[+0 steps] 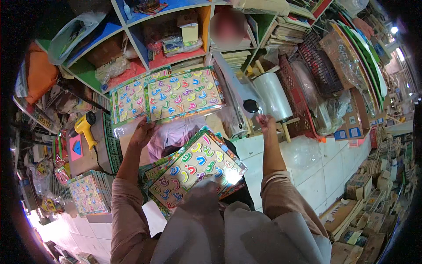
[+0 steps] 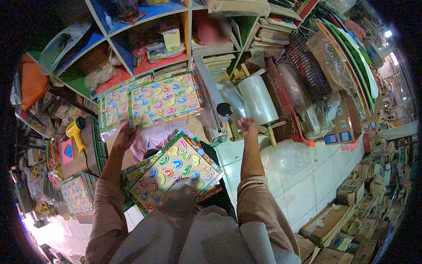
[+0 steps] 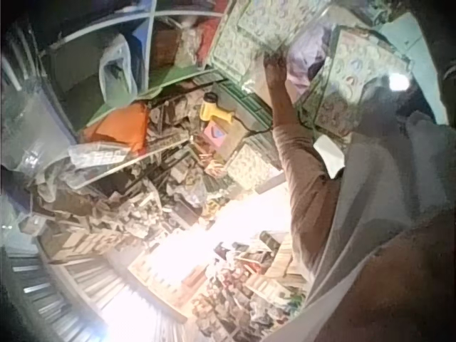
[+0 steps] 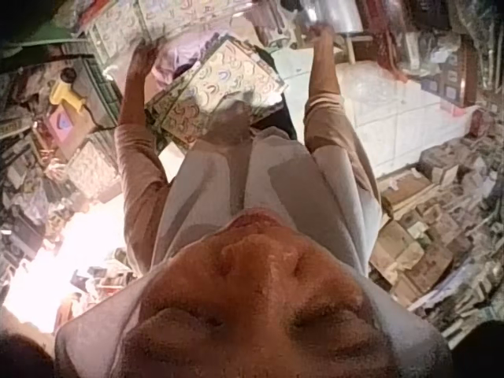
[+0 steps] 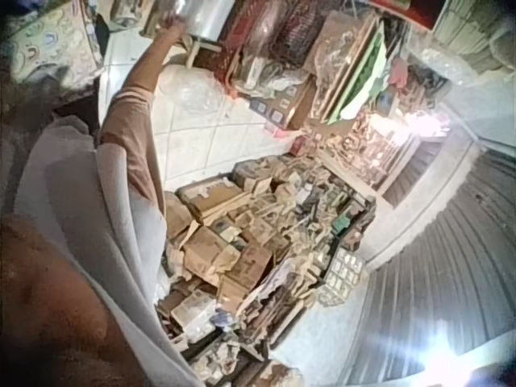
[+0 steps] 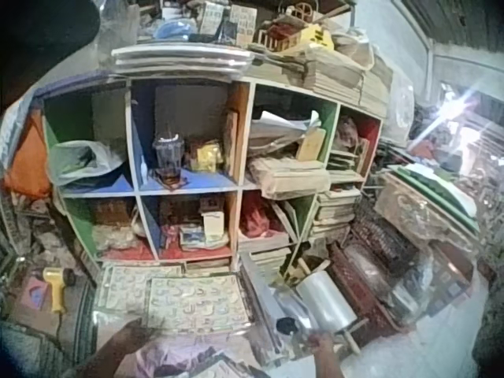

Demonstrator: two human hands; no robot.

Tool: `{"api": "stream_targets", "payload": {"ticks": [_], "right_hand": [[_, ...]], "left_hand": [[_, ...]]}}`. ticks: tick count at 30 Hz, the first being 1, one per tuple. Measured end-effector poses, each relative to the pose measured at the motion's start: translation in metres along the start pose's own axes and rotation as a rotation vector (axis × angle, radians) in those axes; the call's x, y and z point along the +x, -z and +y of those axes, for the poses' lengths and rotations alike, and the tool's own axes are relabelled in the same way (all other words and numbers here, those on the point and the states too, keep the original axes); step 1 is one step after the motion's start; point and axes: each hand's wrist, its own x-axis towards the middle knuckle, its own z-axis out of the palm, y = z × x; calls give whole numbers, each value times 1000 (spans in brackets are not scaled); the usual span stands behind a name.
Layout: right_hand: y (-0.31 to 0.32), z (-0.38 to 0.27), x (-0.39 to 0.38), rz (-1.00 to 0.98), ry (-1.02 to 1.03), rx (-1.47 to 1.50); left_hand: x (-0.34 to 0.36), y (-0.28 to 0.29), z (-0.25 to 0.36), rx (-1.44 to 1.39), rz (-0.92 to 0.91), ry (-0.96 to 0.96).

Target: The recorder is placing printed educational cards into plastic sleeves and wiping them clean with a cloth.

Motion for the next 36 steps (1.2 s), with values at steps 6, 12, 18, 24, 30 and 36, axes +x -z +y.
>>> {"api": "stream_targets", "payload": {"ticks": [6,12,18,24,30,36], "right_hand": [[-37,8,25,-170,-162,-73],[-20,-13,37,-262,203,-175],[-29,3,16,-146,-100,22],[-51,-25,5,-300,376,4],[-27,-10,1,-166,137,-261],[-33,-17,-4,-163,238,-241]], "left_hand": [[-5,-8,-1,32,64,-11],[4,-10,-9,-58,55,-23],[13,4,-20,-63,-31,65],[7,-2,-14,-11,3,114],[3,-10,-17,63,-137,39],[-1,-9,-15,-133,-128,170]]}}
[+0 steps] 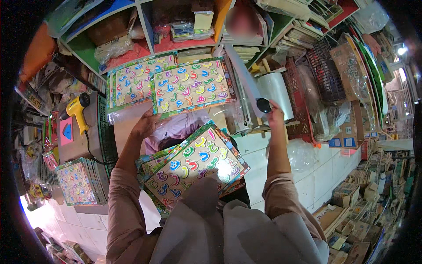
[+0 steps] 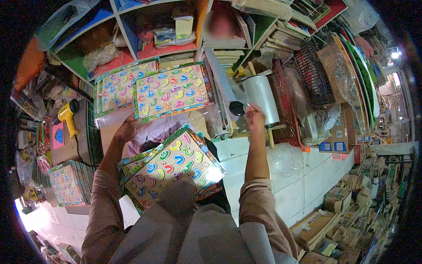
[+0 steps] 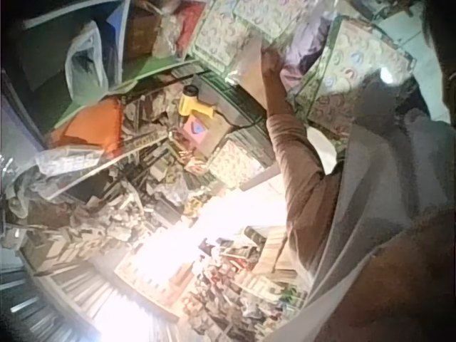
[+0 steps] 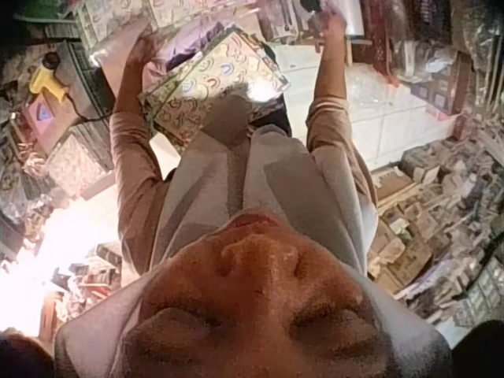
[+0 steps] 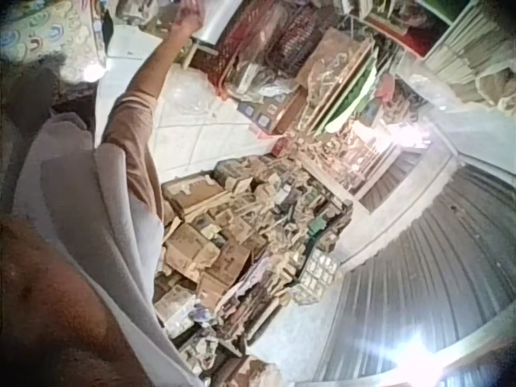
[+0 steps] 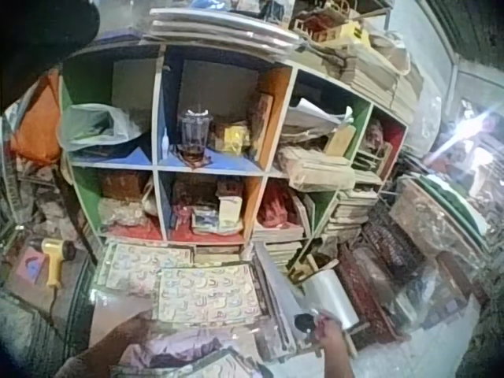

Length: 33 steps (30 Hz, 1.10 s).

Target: The recorder is placing printed educational cards into plastic sleeves and wiping them clean with a cloth.

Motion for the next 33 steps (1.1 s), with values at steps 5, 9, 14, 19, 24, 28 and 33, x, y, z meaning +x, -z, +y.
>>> {"api": "stream_targets", "payload": {"ticks": [5,9,14,19,24,28,33], "right_hand": [[-15,0,3,-44,-292,49],[-17,-15,1,-130,130,37],[-5,5,-27,-13,-178,-205],[7,16,6,94,-168,-278],[-16,36,35,-101,-247,-203],[-19,24,8,40,-76,-219],[-16,13,-9,-20,-132,-326]], "left_hand": [[-1,-7,0,102,80,-78],[0,-8,1,23,72,-172],[5,-1,-2,92,46,-175],[1,10,10,134,77,-174],[-11,10,26,101,79,-262],[-23,6,45,97,203,-257],[-32,-3,54,182,207,-201]]}}
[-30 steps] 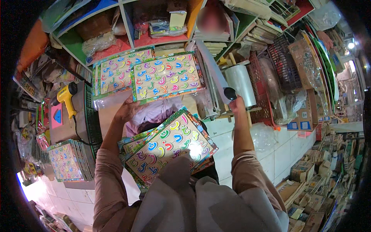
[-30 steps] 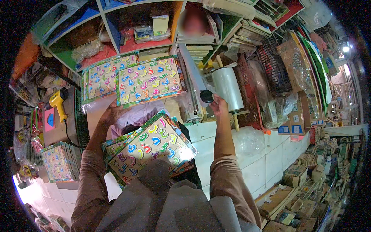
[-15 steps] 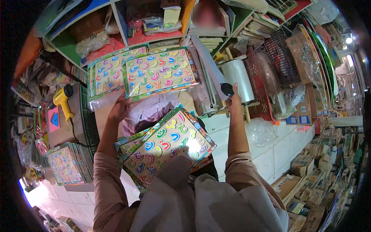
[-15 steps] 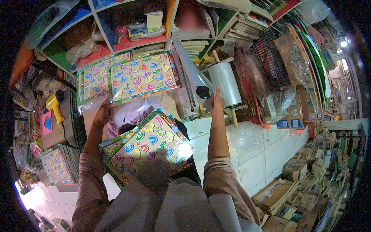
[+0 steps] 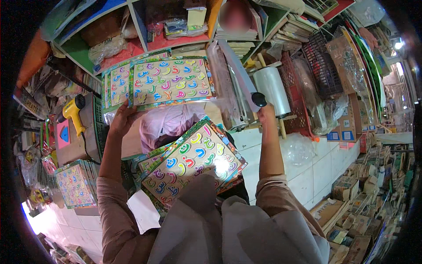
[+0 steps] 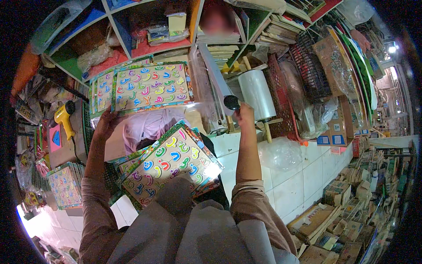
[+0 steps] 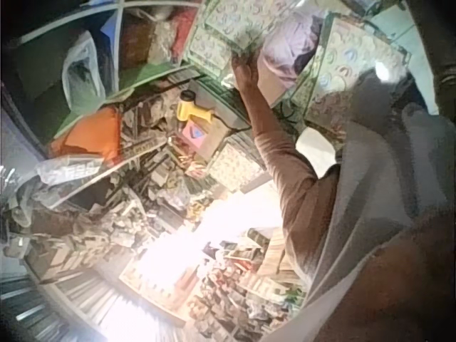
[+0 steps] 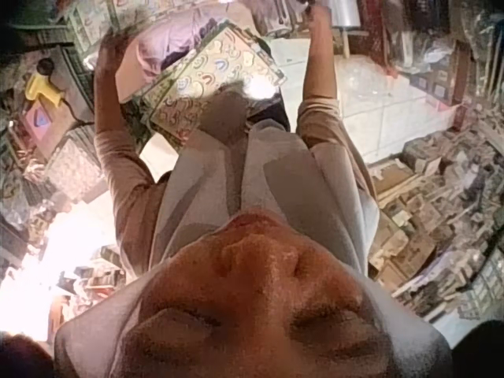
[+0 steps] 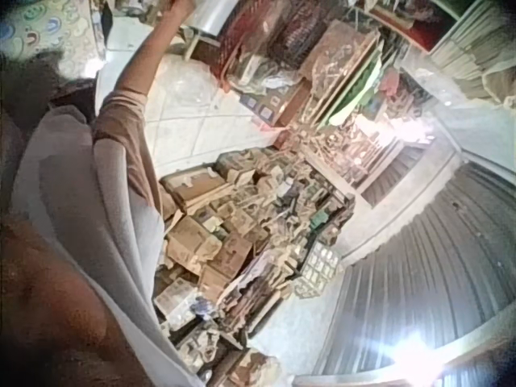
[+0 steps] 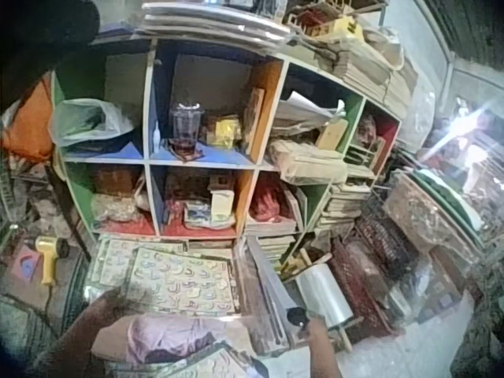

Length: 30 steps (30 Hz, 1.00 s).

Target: The recorder is placing printed educational cards into plastic sleeves and wiping them clean with a cloth.

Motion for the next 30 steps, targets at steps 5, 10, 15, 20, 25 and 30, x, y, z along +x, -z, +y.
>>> {"api": "stream_targets", "payload": {"ticks": [5,10,15,20,25,30], "right_hand": [[-12,12,13,-68,-70,537],[21,29,-1,254,155,-13],[39,46,-3,-21,-368,-106],[8,37,27,-14,-268,-81],[13,14,48,-32,-49,501],[45,-1,43,136,-10,743]], "left_hand": [[-2,-10,-10,6,73,16],[1,-5,-18,-137,1,-49],[9,3,-23,-142,-51,-84],[8,6,-22,-98,-32,-66],[6,12,-21,-81,-4,-52],[22,-3,-54,-124,-193,-8]]}}
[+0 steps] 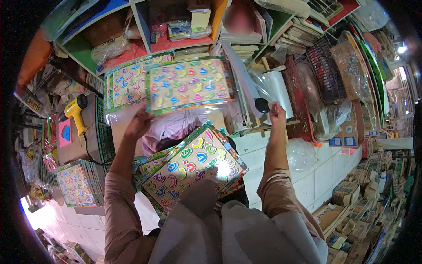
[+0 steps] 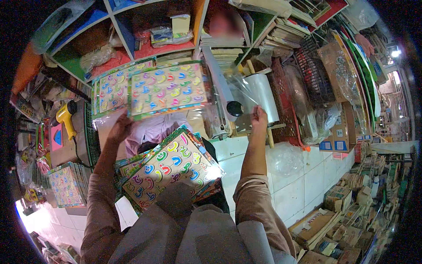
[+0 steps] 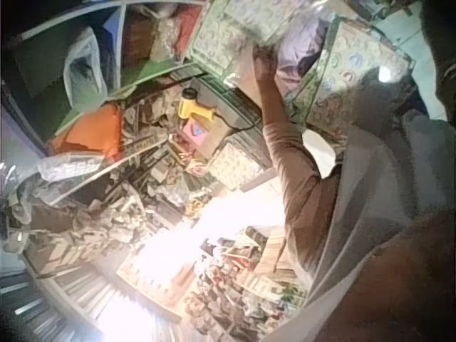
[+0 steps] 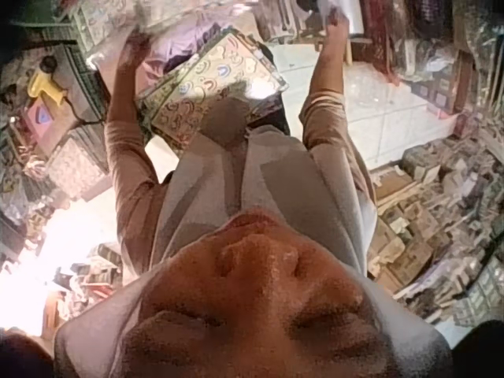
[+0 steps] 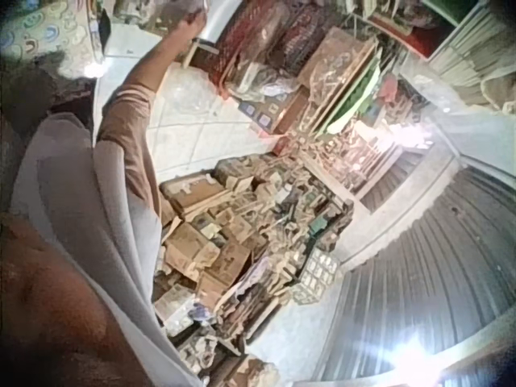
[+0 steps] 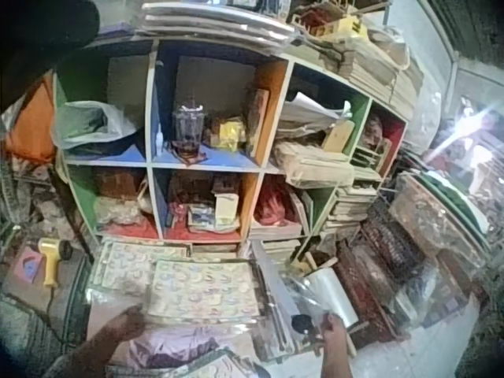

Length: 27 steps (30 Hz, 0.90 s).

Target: The recorder is placing printed educational cards into plastic sleeves and wiping them clean with a cloth.

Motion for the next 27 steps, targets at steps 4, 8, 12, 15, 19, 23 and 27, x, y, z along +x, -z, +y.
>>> {"api": "stream_targets", "payload": {"ticks": [4,8,12,15,19,23,27], "right_hand": [[9,1,2,117,-100,69],[19,8,9,-130,-150,-44],[28,12,6,-58,-184,-343],[26,10,0,-56,-176,-411],[16,7,-5,-99,-98,-358],[12,7,-20,-295,-136,-444],[-2,-5,-44,-155,135,-1497]], "left_hand": [[10,-13,-17,57,-34,51],[6,-15,-19,-20,-74,17],[6,1,-16,100,-47,202],[3,7,-21,892,-290,-90],[-3,-1,-27,305,39,-21],[-7,-9,-25,-206,153,158],[-6,-6,-26,-167,147,169]]}}
